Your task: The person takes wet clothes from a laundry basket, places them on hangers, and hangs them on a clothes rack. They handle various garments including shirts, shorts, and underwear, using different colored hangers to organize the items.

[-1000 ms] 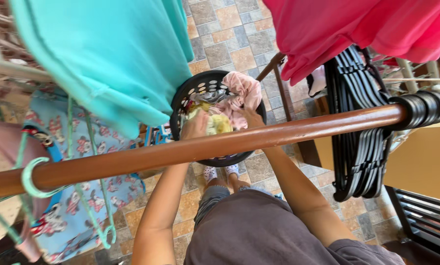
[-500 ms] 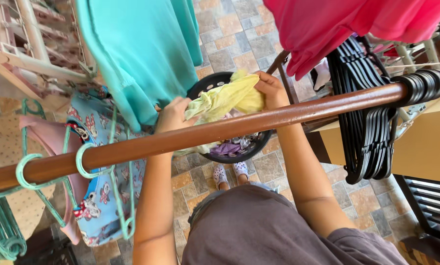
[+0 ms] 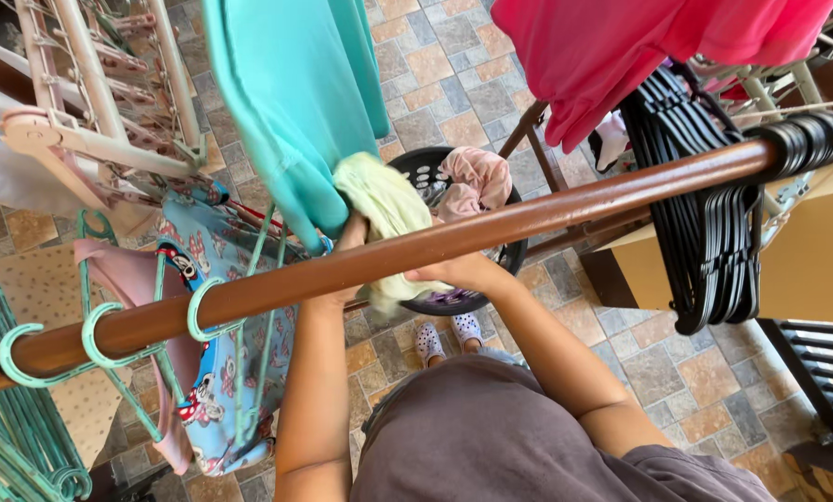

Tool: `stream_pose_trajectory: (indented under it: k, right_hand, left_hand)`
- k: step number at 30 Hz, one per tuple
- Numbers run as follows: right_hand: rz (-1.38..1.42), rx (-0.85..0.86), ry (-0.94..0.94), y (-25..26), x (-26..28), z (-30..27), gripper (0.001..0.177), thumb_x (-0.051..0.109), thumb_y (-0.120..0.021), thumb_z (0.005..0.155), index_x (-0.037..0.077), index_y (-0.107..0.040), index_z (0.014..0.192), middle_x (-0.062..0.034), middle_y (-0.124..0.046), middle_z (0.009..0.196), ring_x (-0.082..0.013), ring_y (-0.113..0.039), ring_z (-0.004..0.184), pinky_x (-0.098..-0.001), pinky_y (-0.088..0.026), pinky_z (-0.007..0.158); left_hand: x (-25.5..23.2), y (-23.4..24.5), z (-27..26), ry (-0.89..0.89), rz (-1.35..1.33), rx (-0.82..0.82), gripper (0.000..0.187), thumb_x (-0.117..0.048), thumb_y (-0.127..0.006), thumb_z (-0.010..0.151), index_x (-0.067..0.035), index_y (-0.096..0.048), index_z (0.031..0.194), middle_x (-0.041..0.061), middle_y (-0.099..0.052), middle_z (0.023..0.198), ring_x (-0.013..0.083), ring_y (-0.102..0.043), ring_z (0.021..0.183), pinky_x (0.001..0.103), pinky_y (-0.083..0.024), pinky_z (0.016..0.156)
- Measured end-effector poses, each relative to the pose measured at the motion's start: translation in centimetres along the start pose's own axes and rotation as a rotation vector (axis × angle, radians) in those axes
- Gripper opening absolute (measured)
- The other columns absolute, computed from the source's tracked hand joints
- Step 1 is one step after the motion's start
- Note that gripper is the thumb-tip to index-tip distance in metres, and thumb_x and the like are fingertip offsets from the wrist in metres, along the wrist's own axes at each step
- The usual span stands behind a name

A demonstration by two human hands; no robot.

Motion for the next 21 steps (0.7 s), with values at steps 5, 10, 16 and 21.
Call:
stream_pose_trajectory:
  k: [5,10,16,21]
  right_hand:
    - [0.119,-0.311,-0.402,5.1,-2.0,-0.7,0.038,0.026,-0.068,0.093,0.004,-0.069,0.125,-0.008,-0.075,0.105,-0.0171,-0.067,0.091,-0.0332,-0.054,0.078]
    - [0.045,-0.125,-0.277,3.9,-1.0,-0.9,0.037,0.017,-0.072,0.085,0.004,-0.07,0.12,-0.0071,-0.071,0.104,-0.0167,-0.064,0.096,-0.0331,-0.054,0.086]
    - [0.107,-0.077,-0.329,-1.0,-7.8,1.2,0.035,0.017,-0.068,0.089,0.003,-0.069,0.121,-0.0094,-0.071,0.11,-0.0194,-0.065,0.1,-0.0349,-0.054,0.09]
    - [0.423,0.143,-0.37,-5.7,-6.5,-1.8,0.033,0.018,-0.066,0.093,0.002,-0.068,0.122,-0.0118,-0.071,0.112,-0.022,-0.066,0.101,-0.0376,-0.055,0.091]
  left_hand:
    - [0.7,4.0,-1.2,0.327,0.735,-0.021,0.055,-0.029,-0.074,0.094,-0.008,-0.057,0.142,0.013,-0.067,0.135,0.0266,-0.061,0.125,0.039,-0.047,0.108]
    - [1.3,2.5,-2.1,0.298,-0.182,-0.286,0.06,-0.026,-0.072,0.094,-0.007,-0.049,0.146,0.008,-0.065,0.131,0.0185,-0.062,0.118,0.036,-0.049,0.103]
    - [1.1,1.2,-4.0,0.193,-0.901,-0.32,0.04,-0.023,-0.074,0.108,0.004,-0.061,0.134,0.017,-0.068,0.117,0.0252,-0.066,0.102,0.041,-0.054,0.092]
    - [-1.5,-1.7,-5.8,0.288,-1.134,-0.303,0.038,-0.018,-0.07,0.091,0.006,-0.066,0.12,0.018,-0.073,0.117,0.0282,-0.071,0.107,0.042,-0.055,0.098]
Point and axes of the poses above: each hand's wrist, its own z-axis towards the middle knuckle, its own y-axis out of the back of the hand, x = y × z, the point moved 7 cm from there along z, towards the middle knuckle
